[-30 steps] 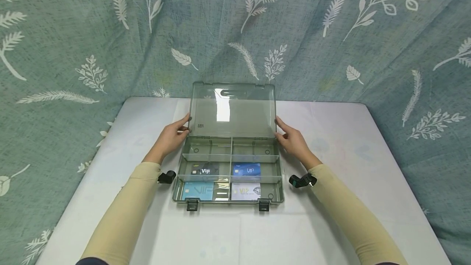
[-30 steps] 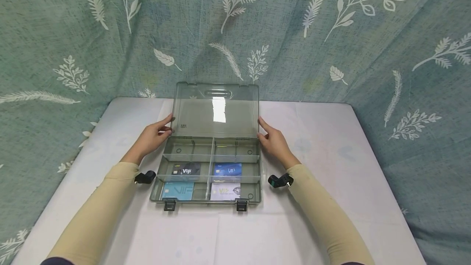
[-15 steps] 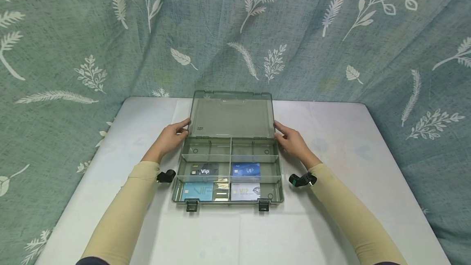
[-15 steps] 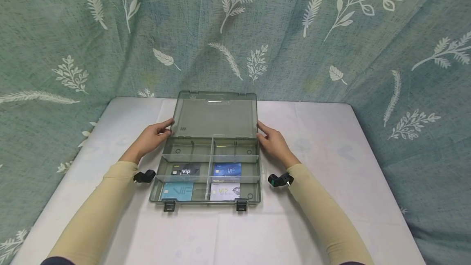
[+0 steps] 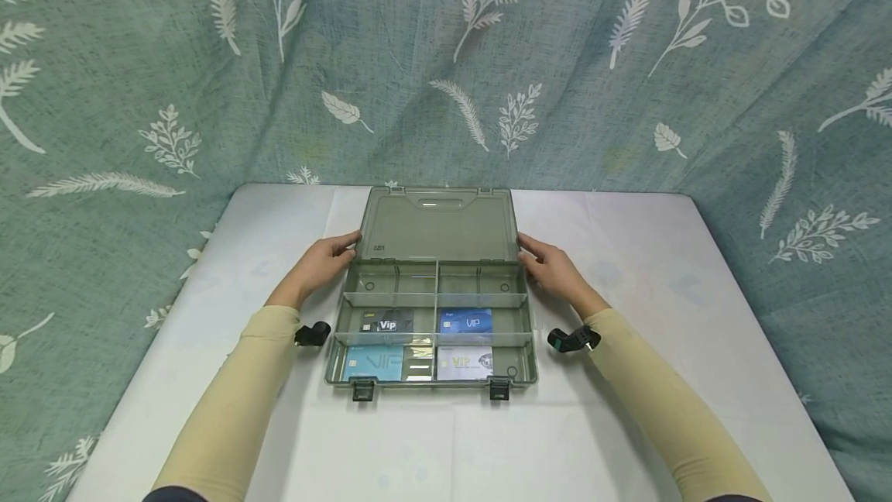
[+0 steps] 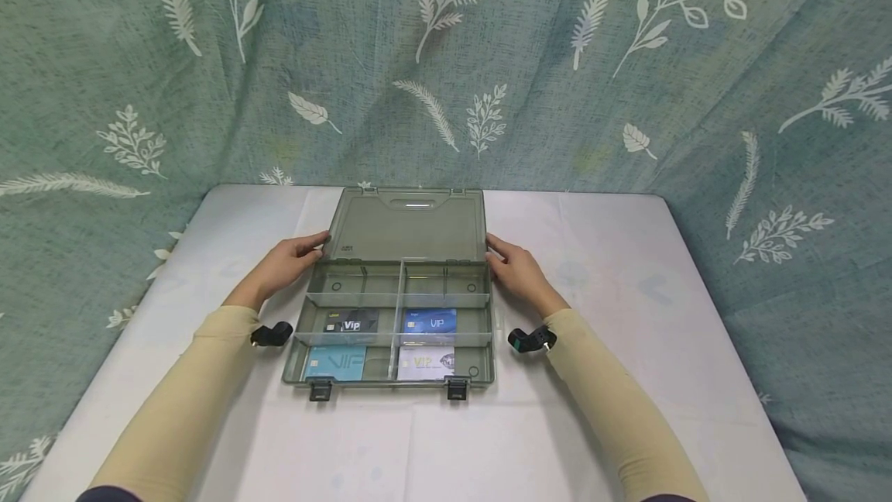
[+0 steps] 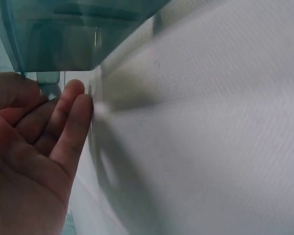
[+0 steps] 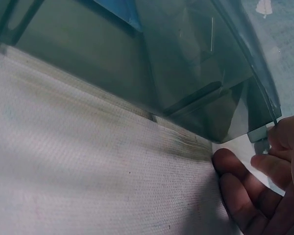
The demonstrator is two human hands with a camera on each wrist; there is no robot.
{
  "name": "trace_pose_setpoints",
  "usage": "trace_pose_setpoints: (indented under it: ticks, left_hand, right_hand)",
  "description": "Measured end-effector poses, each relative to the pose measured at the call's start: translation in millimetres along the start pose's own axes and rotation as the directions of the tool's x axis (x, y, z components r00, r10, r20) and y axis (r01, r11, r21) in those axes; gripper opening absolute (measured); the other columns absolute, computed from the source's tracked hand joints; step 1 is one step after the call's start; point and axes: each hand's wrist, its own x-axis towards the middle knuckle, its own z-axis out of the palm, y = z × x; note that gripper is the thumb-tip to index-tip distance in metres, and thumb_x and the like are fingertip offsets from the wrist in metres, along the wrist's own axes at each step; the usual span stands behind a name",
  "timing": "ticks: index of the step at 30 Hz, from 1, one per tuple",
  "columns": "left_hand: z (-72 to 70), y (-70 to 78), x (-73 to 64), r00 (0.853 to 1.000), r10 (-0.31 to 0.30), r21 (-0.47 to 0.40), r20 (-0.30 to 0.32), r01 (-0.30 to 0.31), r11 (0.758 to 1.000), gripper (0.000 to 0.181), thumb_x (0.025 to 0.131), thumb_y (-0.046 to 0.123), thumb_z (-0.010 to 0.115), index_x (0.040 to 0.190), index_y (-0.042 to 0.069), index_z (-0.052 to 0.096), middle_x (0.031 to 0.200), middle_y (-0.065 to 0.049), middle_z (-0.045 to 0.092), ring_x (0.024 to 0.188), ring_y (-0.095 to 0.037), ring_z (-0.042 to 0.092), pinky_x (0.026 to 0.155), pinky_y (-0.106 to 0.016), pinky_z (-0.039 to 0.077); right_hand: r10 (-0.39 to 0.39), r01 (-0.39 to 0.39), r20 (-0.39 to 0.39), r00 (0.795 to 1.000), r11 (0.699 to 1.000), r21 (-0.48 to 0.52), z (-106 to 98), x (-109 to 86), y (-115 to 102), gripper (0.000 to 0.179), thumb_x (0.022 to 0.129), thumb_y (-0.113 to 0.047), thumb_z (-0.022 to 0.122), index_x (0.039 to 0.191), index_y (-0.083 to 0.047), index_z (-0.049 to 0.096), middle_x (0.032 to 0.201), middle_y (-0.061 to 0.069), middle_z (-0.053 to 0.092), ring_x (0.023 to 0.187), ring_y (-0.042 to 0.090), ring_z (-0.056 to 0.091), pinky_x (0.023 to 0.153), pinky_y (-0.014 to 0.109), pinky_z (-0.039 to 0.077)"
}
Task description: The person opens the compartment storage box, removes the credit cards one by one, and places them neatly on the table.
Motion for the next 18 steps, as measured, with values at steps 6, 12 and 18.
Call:
trace_pose_setpoints:
  ticks: [6,12,18]
  left_hand:
    - [-0.9,-1.2,-2.1,1.0,-0.006,-0.014,0.007,0.006,1.0,0.051,0.111,0.017,0.042,0.159,0.007,0.033,0.162,-0.018,0.033,0.148,-0.041,0.029,0.121,-0.058,0.026]
    - [-0.8,-4.0,-3.1,1.0,-0.009,-0.017,-0.006,0.009,1.0,0.051,0.111,0.018,0.042,0.16,0.009,0.033,0.162,-0.019,0.032,0.148,-0.042,0.029,0.12,-0.059,0.026]
    - [1.2,-5.4,-7.6,0.999,0.001,0.023,-0.032,-0.001,1.0,0.049,0.111,0.022,0.041,0.158,0.009,0.037,0.16,-0.018,0.037,0.147,-0.042,0.032,0.12,-0.059,0.027]
  right_hand:
    - [0.009,-0.009,0.008,1.0,1.0,0.012,0.1,0.7,-0.8,0.052,0.11,-0.024,0.048,0.159,-0.01,0.036,0.127,0.017,0.065,0.082,0.02,0.065,0.07,0.035,0.055]
    - [0.007,-0.007,-0.002,1.0,0.999,0.032,0.1,-0.6,-1.8,0.052,0.11,-0.023,0.049,0.159,-0.009,0.037,0.143,0.016,0.058,0.089,0.023,0.067,0.073,0.037,0.057]
    - [-0.005,0.005,-0.037,0.999,1.0,0.0,-0.4,-4.3,-3.3,0.048,0.109,-0.022,0.051,0.154,-0.006,0.044,0.136,0.017,0.063,0.09,0.024,0.068,0.069,0.035,0.058]
